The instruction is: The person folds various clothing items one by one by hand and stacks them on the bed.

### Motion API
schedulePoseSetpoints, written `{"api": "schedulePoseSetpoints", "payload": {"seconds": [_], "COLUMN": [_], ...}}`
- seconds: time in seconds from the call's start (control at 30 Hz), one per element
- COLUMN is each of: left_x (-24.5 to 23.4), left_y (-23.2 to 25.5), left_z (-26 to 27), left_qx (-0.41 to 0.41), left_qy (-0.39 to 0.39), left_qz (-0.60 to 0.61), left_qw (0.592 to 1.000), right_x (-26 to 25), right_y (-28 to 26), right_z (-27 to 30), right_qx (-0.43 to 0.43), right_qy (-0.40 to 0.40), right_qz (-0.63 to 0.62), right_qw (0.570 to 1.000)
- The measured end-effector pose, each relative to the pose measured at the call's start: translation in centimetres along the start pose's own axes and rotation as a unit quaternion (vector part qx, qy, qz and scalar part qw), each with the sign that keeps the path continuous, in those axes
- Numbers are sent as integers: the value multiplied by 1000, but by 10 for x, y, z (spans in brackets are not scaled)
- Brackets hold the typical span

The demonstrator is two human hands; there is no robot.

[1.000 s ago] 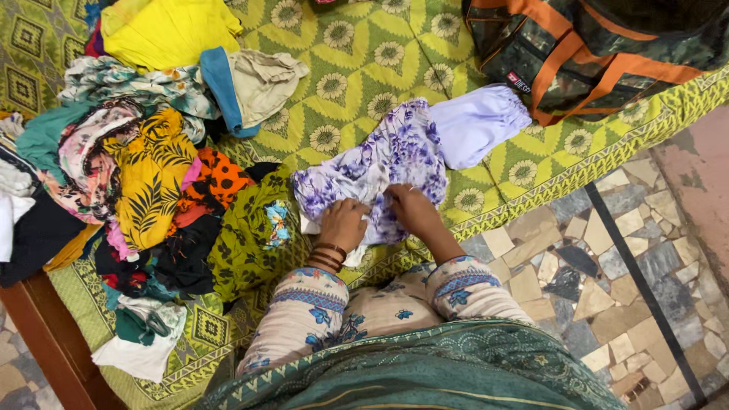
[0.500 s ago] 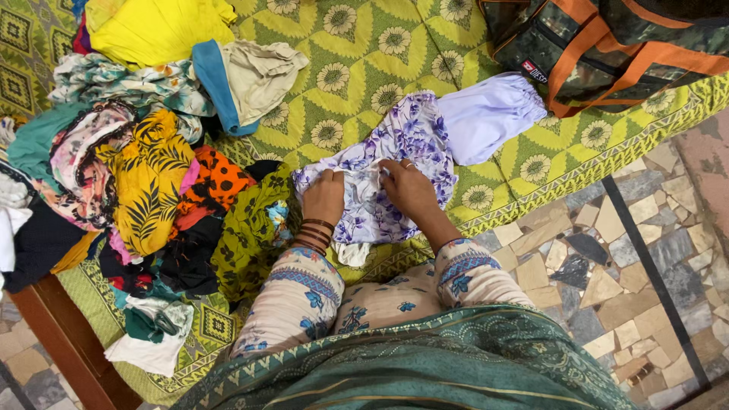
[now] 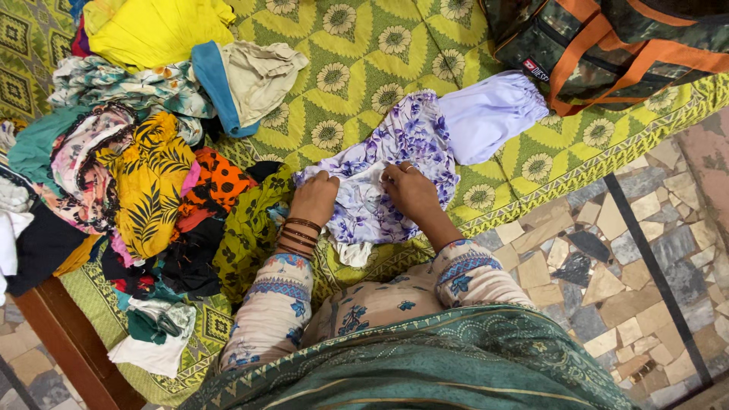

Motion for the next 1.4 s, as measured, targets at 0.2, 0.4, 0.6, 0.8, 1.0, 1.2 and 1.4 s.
{"api": "schedulePoseSetpoints", "payload": {"seconds": [0.2,0.4,0.6,0.8,1.0,1.2,1.4], "left_x": [-52,-56,-60,-26,-14,-14,-20], "left_y": [40,65,76,38,23,38,60], "left_z": [15,14,14,-2,-17,-14,-4], "left_qx": [118,117,168,4,31,39,74], "left_qy": [117,118,153,77,130,108,126], "left_qz": [135,82,240,540,619,645,521], "left_qw": [977,983,944,838,774,756,841], "right_x": [-19,-25,-20,6,30,51,50], "right_y": [-1,-10,-26,-19,-6,0,-13], "right_z": [6,3,4,-3,-11,1,2], "right_qx": [19,-25,17,-21,42,175,164], "right_qy": [47,28,-53,-83,-65,-98,-83], "right_qz": [-114,-418,-285,-600,-666,-662,-641], "right_qw": [992,908,957,796,742,722,746]}}
Point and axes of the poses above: each hand's wrist, its own z-axis away from the middle knuckle, its own x-axis out of the palm, y = z × x, the point moved 9 cm from there along -z, towards the middle knuckle, and after that the axes turned 15 degrees about z, right-handed, at the moved point
